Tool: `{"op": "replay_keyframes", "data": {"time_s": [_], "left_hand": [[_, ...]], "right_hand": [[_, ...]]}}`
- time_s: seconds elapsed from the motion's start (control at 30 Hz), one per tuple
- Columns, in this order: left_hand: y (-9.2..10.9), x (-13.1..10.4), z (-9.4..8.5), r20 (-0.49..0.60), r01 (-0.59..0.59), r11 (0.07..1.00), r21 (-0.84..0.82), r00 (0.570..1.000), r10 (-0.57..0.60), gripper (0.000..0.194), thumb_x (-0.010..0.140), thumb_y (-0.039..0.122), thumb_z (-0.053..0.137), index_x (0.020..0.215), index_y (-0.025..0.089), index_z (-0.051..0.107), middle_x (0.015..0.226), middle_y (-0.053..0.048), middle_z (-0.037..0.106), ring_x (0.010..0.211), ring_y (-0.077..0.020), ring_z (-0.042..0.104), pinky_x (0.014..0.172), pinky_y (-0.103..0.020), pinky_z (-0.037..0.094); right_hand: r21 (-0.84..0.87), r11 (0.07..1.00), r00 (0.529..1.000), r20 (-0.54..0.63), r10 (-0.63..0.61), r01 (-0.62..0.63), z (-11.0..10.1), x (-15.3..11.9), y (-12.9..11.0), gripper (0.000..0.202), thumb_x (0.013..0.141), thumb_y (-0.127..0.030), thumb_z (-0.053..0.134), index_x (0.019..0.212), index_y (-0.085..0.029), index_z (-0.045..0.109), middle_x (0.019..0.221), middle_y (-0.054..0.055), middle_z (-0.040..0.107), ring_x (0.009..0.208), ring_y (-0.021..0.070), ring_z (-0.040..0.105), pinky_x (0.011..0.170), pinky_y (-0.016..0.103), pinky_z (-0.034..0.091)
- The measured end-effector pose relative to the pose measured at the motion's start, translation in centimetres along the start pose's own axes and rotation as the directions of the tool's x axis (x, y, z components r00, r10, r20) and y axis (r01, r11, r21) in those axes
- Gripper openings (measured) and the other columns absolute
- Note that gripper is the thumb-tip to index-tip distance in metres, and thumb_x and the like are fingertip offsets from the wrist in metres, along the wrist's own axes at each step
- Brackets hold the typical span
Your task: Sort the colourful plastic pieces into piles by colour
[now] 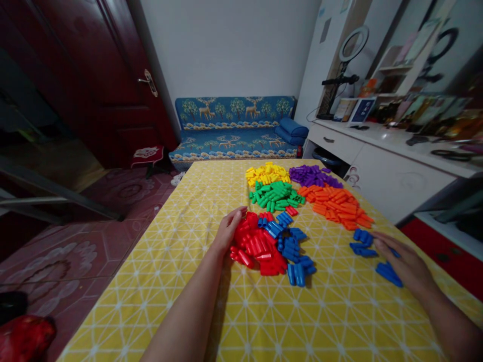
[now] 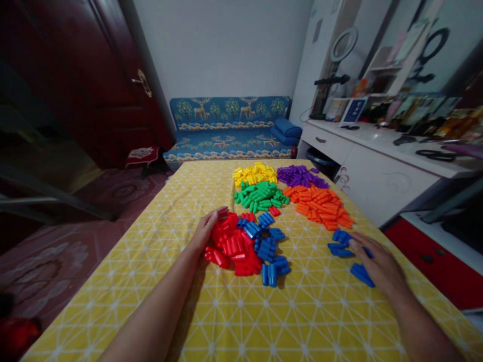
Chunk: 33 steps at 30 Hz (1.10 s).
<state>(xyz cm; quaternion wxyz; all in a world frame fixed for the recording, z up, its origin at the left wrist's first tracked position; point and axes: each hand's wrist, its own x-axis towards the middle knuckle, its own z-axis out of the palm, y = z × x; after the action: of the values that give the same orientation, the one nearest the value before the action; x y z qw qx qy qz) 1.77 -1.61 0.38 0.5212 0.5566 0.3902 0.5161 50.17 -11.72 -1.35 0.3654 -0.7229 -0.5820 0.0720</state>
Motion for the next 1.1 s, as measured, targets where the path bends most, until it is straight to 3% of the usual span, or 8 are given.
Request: {"op": "replay_keyframes", "data": {"time_s": [0.13, 0.27, 0.47, 0.6, 0.83, 0.97, 1.03, 1.1], "left_hand": [[0.4, -0.3, 0.0, 0.042, -0.030, 0.986, 0.163, 0.999, 0.024, 0.056, 0.089, 0.058, 0.053, 0.125, 0.016, 0.065, 0.131, -0.013, 0.064, 0.125, -0.0309, 0.056, 0.109, -0.045, 0.041], [1.0, -0.5, 0.4, 0.101, -0.056, 0.962, 0.266, 0.994, 0.030, 0.053, 0.090, 0.057, 0.051, 0.122, 0.018, 0.068, 0.124, -0.010, 0.068, 0.119, -0.0295, 0.060, 0.107, -0.045, 0.042], [0.8, -0.5, 0.1, 0.043, -0.046, 0.976, 0.212, 0.998, 0.037, 0.056, 0.089, 0.059, 0.050, 0.122, 0.016, 0.067, 0.128, -0.012, 0.066, 0.121, -0.0291, 0.059, 0.108, -0.043, 0.042], [0.3, 0.0, -1.9, -0.065, -0.023, 0.996, 0.081, 0.997, 0.028, 0.063, 0.087, 0.064, 0.050, 0.123, 0.015, 0.066, 0.131, -0.014, 0.064, 0.126, -0.0300, 0.056, 0.109, -0.042, 0.041], [1.9, 0.0, -6.6, -0.145, 0.050, 0.999, 0.009, 0.988, -0.048, 0.068, 0.079, 0.066, 0.060, 0.121, 0.013, 0.067, 0.126, -0.016, 0.066, 0.122, -0.0331, 0.059, 0.103, -0.043, 0.046], [2.5, -0.1, -7.8, -0.259, 0.033, 0.996, 0.088, 0.966, -0.009, 0.066, 0.073, 0.064, 0.067, 0.116, 0.013, 0.070, 0.124, -0.015, 0.067, 0.124, -0.0339, 0.057, 0.106, -0.044, 0.044], [2.4, 0.0, -7.9, -0.287, 0.021, 0.992, 0.126, 0.958, 0.016, 0.065, 0.073, 0.064, 0.067, 0.115, 0.014, 0.071, 0.124, -0.014, 0.068, 0.124, -0.0339, 0.056, 0.107, -0.045, 0.042], [2.3, 0.1, -7.7, -0.269, 0.016, 0.983, 0.184, 0.963, 0.035, 0.062, 0.073, 0.063, 0.068, 0.112, 0.015, 0.073, 0.123, -0.013, 0.069, 0.124, -0.0337, 0.057, 0.108, -0.046, 0.040]], "right_hand": [[0.099, 0.990, 0.985, 0.131, -0.114, 0.102, 3.0, -1.8, -5.1, 0.045, 0.087, -0.055, 0.050, 0.121, -0.029, 0.064, 0.130, 0.009, 0.063, 0.122, 0.0310, 0.058, 0.105, 0.052, 0.044], [0.128, 0.953, 0.929, 0.221, -0.296, 0.273, 6.6, -3.5, -10.7, 0.051, 0.090, -0.052, 0.048, 0.132, -0.025, 0.057, 0.141, 0.009, 0.054, 0.132, 0.0265, 0.049, 0.112, 0.048, 0.038], [0.093, 0.931, 0.892, 0.268, -0.365, 0.353, 11.9, -4.9, -18.8, 0.053, 0.094, -0.050, 0.044, 0.142, -0.027, 0.048, 0.152, 0.009, 0.039, 0.140, 0.0264, 0.038, 0.114, 0.048, 0.036], [0.150, 0.942, 0.900, 0.282, -0.332, 0.300, 14.9, -4.9, -23.4, 0.051, 0.094, -0.052, 0.042, 0.136, -0.024, 0.053, 0.143, 0.011, 0.049, 0.134, 0.0270, 0.044, 0.111, 0.046, 0.038], [0.324, 0.915, 0.849, 0.387, -0.359, 0.239, 18.5, -5.2, -30.5, 0.054, 0.093, -0.055, 0.046, 0.137, -0.026, 0.053, 0.147, 0.010, 0.046, 0.138, 0.0293, 0.039, 0.114, 0.049, 0.032], [0.565, 0.807, 0.799, 0.400, -0.450, 0.171, 19.0, -4.1, -32.4, 0.050, 0.096, -0.053, 0.040, 0.136, -0.027, 0.054, 0.143, 0.007, 0.052, 0.134, 0.0249, 0.046, 0.110, 0.045, 0.038], [0.631, 0.751, 0.858, 0.259, -0.443, 0.197, 18.6, -2.9, -31.4, 0.043, 0.097, -0.049, 0.039, 0.125, -0.026, 0.062, 0.131, 0.007, 0.062, 0.124, 0.0225, 0.055, 0.105, 0.041, 0.042], [0.548, 0.789, 0.937, 0.022, -0.348, 0.280, 17.9, -1.4, -28.9, 0.035, 0.095, -0.045, 0.044, 0.104, -0.022, 0.069, 0.118, 0.010, 0.066, 0.115, 0.0235, 0.058, 0.103, 0.041, 0.043]]}}
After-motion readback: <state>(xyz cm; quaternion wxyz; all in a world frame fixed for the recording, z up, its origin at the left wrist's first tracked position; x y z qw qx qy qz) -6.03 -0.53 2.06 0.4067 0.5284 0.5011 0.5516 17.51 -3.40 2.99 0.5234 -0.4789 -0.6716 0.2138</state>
